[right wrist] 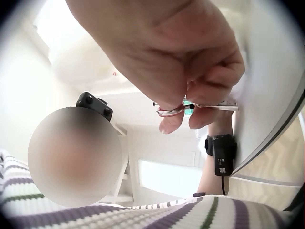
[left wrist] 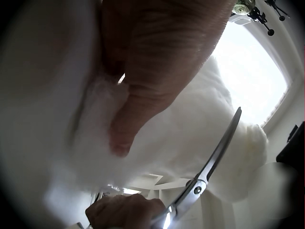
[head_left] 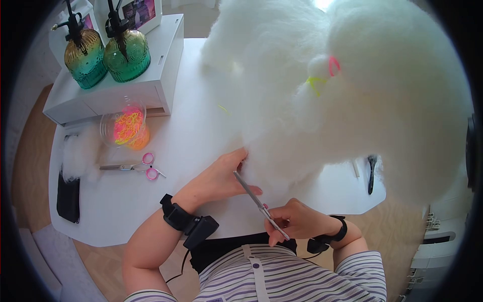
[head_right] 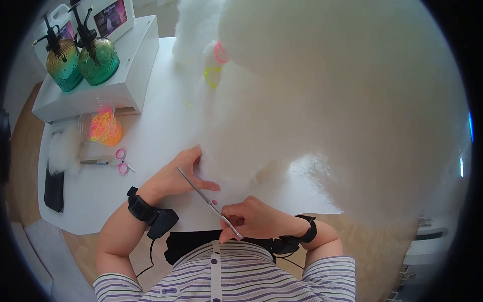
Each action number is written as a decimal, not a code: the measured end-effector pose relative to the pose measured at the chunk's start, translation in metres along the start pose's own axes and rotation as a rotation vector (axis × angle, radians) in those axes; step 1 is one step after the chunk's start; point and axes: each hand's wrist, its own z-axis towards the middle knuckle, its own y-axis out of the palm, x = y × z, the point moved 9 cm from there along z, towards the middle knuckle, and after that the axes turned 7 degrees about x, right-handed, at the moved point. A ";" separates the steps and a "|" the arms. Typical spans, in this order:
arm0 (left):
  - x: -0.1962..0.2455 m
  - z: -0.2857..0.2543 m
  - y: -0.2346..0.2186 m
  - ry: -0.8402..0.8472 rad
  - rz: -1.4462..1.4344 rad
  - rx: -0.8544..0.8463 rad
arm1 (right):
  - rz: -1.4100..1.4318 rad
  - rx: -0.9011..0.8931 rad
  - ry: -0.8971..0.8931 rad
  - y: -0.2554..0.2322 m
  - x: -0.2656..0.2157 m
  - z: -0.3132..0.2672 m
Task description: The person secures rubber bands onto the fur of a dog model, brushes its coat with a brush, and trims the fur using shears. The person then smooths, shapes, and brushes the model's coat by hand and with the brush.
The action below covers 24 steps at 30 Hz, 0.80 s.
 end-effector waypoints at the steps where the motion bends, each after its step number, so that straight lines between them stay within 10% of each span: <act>1: 0.003 -0.001 -0.002 0.002 -0.001 0.008 | 0.032 0.044 -0.141 -0.002 -0.013 0.002; 5: 0.005 -0.001 -0.003 0.015 -0.087 0.021 | 0.191 0.054 -0.464 0.002 -0.049 0.006; 12: 0.015 -0.005 -0.005 -0.043 -0.045 -0.059 | 0.230 -0.120 -0.443 0.020 -0.084 0.015; 22: 0.003 0.000 0.004 0.077 -0.102 -0.009 | 0.380 0.114 -0.288 -0.017 -0.044 0.008; 24: 0.011 -0.003 -0.004 0.030 -0.051 0.008 | 0.136 0.121 -0.490 -0.009 -0.047 0.002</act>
